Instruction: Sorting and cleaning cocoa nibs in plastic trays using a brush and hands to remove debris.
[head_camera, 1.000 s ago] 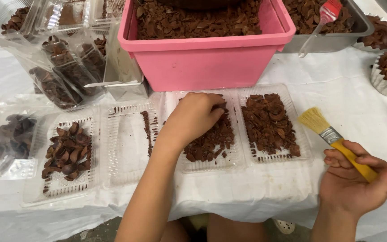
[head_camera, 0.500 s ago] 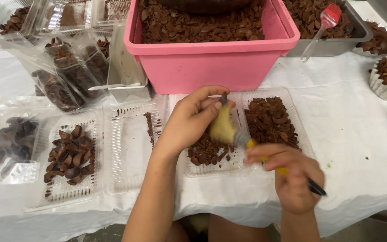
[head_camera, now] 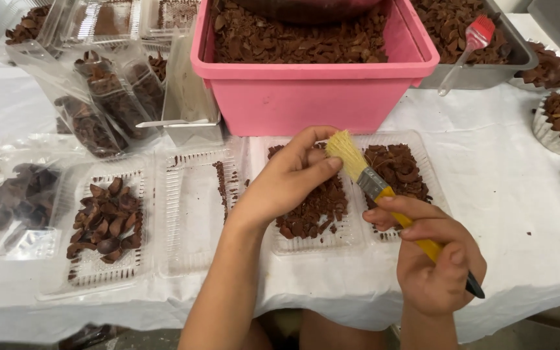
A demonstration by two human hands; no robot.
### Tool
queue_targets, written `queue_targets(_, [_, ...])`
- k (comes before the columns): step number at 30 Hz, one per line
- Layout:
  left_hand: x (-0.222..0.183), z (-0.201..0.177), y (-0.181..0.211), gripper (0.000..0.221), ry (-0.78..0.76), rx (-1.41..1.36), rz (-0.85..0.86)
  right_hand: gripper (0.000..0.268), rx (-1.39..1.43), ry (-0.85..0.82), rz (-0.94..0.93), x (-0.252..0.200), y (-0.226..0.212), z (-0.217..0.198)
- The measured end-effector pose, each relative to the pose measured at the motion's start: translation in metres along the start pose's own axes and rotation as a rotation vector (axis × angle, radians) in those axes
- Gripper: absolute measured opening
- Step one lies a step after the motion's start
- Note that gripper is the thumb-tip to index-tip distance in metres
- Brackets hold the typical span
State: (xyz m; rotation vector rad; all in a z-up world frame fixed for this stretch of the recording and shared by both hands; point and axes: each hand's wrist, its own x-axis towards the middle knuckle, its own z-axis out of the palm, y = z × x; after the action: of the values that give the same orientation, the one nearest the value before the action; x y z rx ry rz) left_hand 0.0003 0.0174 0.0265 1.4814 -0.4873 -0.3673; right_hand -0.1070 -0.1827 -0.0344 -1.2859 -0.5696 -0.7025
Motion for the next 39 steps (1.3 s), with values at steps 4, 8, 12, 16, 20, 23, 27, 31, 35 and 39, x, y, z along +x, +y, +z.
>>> queue_targets(4, [0.001, -0.005, -0.009, 0.034, -0.050, -0.094, 0.095, 0.045, -0.104, -0.042, -0.049, -0.004, -0.001, 0.002])
queue_targets(8, [0.003, -0.006, -0.011, 0.030, -0.061, -0.174, 0.090, 0.041, -0.093, -0.081, -0.050, -0.004, -0.006, -0.016])
queue_targets(12, [0.001, -0.005, -0.003, 0.026, -0.028, -0.091, 0.143, 0.048, -0.193, 0.100, -0.083, -0.001, -0.021, -0.018])
queue_targets(16, [0.006, -0.004, -0.013, 0.031, -0.065, -0.088, 0.176, 0.046, -0.034, 0.035, -0.144, 0.005, -0.012, -0.005])
queue_targets(20, [0.006, -0.005, -0.012, 0.031, -0.030, -0.086, 0.184, 0.038, -0.049, -0.157, -0.039, 0.005, -0.002, -0.009])
queue_targets(23, [0.004, -0.005, -0.012, 0.029, -0.012, -0.087, 0.192, 0.043, -0.054, -0.079, -0.056, 0.000, -0.010, -0.015])
queue_targets(27, [0.005, -0.004, -0.013, 0.033, -0.007, -0.051, 0.178, 0.045, -0.007, -0.062, -0.170, 0.006, -0.011, -0.003])
queue_targets(31, [-0.006, -0.007, 0.004, 0.026, -0.140, -0.376, 0.290, 0.041, -0.058, -0.105, 0.117, -0.008, -0.005, -0.004])
queue_targets(35, [-0.050, -0.021, 0.027, 0.030, 0.331, 0.218, 0.480, 0.039, -0.019, -0.100, -0.063, -0.013, 0.007, -0.053])
queue_targets(39, [-0.116, -0.070, 0.032, 0.033, 0.753, 1.002, 0.321, 0.048, -0.079, 0.289, 0.202, -0.037, 0.012, -0.134])
